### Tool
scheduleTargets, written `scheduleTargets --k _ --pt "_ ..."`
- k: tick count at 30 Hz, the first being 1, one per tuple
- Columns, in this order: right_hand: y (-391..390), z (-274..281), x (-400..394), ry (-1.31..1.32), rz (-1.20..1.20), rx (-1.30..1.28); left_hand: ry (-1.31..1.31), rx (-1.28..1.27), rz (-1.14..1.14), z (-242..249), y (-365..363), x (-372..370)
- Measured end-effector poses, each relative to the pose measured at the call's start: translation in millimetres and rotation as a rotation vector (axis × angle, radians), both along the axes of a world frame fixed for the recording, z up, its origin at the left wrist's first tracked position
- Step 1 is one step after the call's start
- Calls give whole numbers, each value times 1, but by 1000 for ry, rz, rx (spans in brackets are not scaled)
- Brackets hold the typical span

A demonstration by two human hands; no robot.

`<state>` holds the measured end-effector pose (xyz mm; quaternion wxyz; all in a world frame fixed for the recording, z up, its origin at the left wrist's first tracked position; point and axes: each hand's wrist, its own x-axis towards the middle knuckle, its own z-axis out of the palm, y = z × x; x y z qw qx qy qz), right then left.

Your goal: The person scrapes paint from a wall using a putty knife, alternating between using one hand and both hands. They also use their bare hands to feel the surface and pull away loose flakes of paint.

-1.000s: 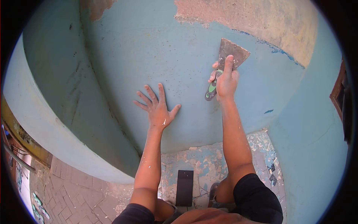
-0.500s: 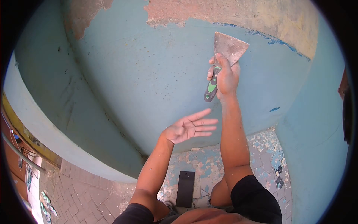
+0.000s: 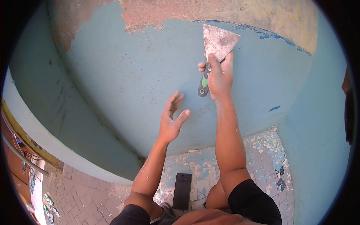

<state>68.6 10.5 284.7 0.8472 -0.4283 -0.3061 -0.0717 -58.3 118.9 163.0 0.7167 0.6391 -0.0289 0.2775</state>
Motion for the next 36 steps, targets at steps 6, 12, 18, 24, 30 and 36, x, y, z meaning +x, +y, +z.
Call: scheduleTargets --k 6,12,18,24,30,36 --pt "3 0 -6 -17 134 -159 -58 1163 951 26 54 -24" --pt "27 -19 11 -56 91 12 294 1269 1108 1 111 -48" --pt "16 -8 5 -131 -38 -73 268 1183 1087 -22 103 -30" --pt "19 -17 16 -100 155 -38 277 1209 1079 -23 107 -31" --pt "37 -20 5 -125 -16 -180 333 1181 1080 -19 102 -32" --pt "47 -20 3 -165 -234 -306 315 1176 1076 -20 103 -31"
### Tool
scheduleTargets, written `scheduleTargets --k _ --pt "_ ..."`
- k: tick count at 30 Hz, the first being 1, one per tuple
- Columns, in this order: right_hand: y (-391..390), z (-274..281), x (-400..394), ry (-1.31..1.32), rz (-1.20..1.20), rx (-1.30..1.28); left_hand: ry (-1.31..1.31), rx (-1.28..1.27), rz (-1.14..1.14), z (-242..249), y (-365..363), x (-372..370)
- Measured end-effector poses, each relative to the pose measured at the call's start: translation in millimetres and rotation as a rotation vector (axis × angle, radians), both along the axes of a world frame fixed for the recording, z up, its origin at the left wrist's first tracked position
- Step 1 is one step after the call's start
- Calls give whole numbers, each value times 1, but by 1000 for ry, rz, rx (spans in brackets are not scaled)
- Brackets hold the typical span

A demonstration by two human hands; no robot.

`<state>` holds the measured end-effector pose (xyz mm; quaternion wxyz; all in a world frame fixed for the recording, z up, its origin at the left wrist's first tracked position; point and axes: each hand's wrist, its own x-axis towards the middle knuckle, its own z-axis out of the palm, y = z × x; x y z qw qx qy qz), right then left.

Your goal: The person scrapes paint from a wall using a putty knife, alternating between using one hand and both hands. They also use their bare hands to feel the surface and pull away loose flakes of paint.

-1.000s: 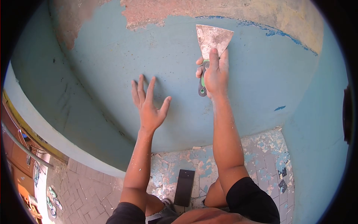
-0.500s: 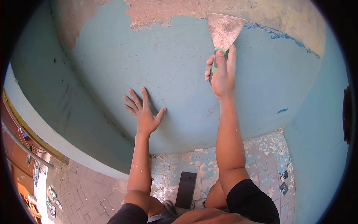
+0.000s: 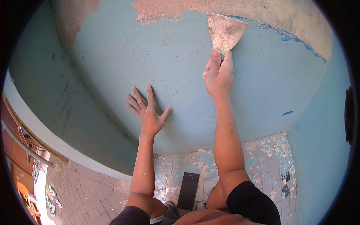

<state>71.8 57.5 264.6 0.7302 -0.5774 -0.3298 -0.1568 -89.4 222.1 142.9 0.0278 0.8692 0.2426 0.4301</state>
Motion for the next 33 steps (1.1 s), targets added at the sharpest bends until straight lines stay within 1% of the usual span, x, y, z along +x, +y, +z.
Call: scheduleTargets --k 2,6,8,12,13,14,15,16,17,18,19,20,21,23,24,26,27,29,30,32,33 --pt "3 -1 2 -30 -86 -25 -2 0 -3 0 0 -1" --pt "4 -2 -1 -7 -98 -6 -15 21 -3 -2 1 0" --pt "10 -4 0 -36 -183 -44 -11 37 7 -2 3 1" --pt "6 -4 4 -103 -126 -32 5 22 20 7 -7 -1" --pt "6 -5 3 -38 -125 -19 -1 22 23 14 -7 0" --pt "7 -5 2 33 -125 0 0 139 21 26 -1 1" --pt "8 -5 2 37 -122 6 6 258 19 39 4 0" --pt "10 -5 2 -32 -151 -16 9 263 22 57 9 2" --pt "12 -5 2 -101 -178 -40 -7 348 23 80 14 5" --pt "11 -5 -2 -97 -174 -36 -24 432 24 100 18 9" --pt "10 -3 -8 -91 -144 -125 -20 436 28 120 19 14" --pt "9 -1 -12 -85 -114 -213 -54 510 30 139 19 20" --pt "14 -4 -12 -83 -109 -211 -87 583 31 149 20 25" --pt "24 -8 -12 17 -60 110 -97 603 56 157 19 35" --pt "24 -7 -10 16 -57 117 -112 616 79 159 19 37" --pt "18 -2 -13 -68 -130 -2 -108 618 89 160 21 37" --pt "18 -4 -14 -66 -129 -3 -105 615 93 158 21 38" --pt "20 -5 -15 -130 -93 -84 -114 614 87 157 21 39" --pt "20 -6 -14 -127 -94 -82 -120 615 83 156 22 39" --pt "23 -6 -12 6 -95 81 -116 625 80 155 24 39" --pt "21 -5 -12 6 -93 80 -115 624 82 153 24 39"
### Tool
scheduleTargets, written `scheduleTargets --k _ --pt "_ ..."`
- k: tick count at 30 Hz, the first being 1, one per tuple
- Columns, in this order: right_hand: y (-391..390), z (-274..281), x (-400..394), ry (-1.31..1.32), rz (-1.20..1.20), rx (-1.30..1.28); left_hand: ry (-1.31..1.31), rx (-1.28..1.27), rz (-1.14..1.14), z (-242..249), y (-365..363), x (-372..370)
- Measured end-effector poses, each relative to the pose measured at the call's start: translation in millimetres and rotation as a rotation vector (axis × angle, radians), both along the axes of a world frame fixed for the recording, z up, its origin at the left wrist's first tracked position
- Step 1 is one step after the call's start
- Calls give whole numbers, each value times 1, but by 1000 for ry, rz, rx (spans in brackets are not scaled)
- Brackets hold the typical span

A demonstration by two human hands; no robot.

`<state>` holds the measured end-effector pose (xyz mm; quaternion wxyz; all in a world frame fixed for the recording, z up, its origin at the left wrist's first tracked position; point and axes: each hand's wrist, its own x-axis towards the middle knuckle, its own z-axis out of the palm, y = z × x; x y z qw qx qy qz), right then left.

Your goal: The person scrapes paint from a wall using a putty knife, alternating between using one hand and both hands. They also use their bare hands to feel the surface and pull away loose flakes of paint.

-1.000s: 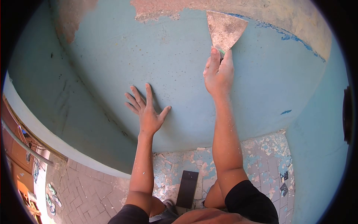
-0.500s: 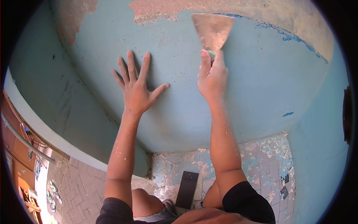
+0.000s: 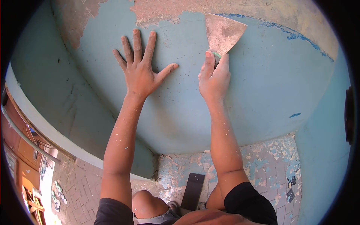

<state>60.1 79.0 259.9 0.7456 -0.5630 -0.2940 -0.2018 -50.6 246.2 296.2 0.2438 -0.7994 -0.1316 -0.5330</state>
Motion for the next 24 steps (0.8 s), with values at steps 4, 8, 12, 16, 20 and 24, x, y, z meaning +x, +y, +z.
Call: scheduleTargets --k 4,8,12,16,20,24 --pt "0 -2 -2 -65 93 -58 5 7 -5 4 0 -4" --pt "-1 -2 -9 -51 248 107 25 39 -40 14 4 -11" --pt "-11 7 -18 135 355 175 -30 36 -76 34 7 -16" --pt "-9 5 -16 106 354 275 -154 -12 -143 47 16 -15" --pt "-4 18 -21 68 211 456 -223 -34 -154 47 27 -16" --pt "-16 25 -22 64 73 413 -304 -11 -143 40 37 -10"
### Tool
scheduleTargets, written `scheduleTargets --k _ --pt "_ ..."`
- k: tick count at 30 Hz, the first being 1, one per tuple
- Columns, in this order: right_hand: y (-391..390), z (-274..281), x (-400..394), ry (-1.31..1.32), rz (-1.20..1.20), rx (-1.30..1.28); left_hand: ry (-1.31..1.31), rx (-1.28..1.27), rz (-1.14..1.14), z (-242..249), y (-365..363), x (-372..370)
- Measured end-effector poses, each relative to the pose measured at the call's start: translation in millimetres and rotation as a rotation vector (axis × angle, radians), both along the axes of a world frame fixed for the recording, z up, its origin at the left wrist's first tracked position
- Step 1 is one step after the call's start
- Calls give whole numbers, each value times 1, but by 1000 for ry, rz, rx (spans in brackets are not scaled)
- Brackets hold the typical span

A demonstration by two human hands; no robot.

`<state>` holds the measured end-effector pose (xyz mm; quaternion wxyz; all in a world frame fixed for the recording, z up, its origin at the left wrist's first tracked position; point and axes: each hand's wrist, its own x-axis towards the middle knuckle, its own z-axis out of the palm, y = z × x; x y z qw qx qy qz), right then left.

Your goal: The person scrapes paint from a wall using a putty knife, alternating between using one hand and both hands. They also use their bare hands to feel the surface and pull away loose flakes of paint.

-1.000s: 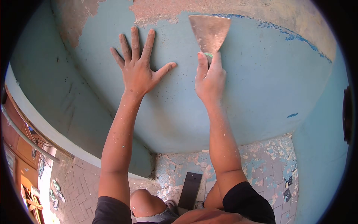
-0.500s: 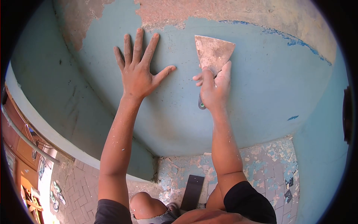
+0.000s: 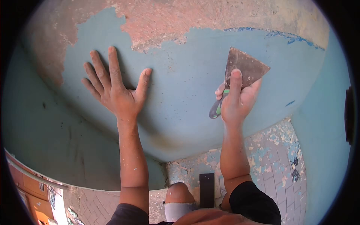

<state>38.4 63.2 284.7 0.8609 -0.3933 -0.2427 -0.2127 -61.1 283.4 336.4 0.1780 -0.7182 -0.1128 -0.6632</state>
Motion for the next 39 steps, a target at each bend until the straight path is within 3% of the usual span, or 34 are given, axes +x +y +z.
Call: scheduleTargets --k 3,10,14,16,23,26,31,35,37,39 --pt "-5 21 4 149 -146 -109 8 -30 16 -2 -1 -1" --pt "20 16 31 117 -392 -265 -11 5 -7 -9 4 -3" --pt "28 24 26 202 -373 -149 -36 -39 23 -11 2 -3" --pt "32 20 34 183 -491 -198 -52 -49 26 -13 1 -3" --pt "34 17 33 45 -490 -174 -58 -40 55 -13 1 -2" --pt "35 22 24 156 -428 -155 -41 -36 76 -13 -2 -2" --pt "24 23 27 -1 -517 -225 6 0 134 -13 -4 -2" --pt "28 20 30 47 -380 -140 39 26 167 -14 -2 -3" --pt "28 21 20 -34 -487 -329 43 49 198 -14 -2 -4" --pt "32 14 18 -33 -388 -380 50 41 187 -13 -2 -2"
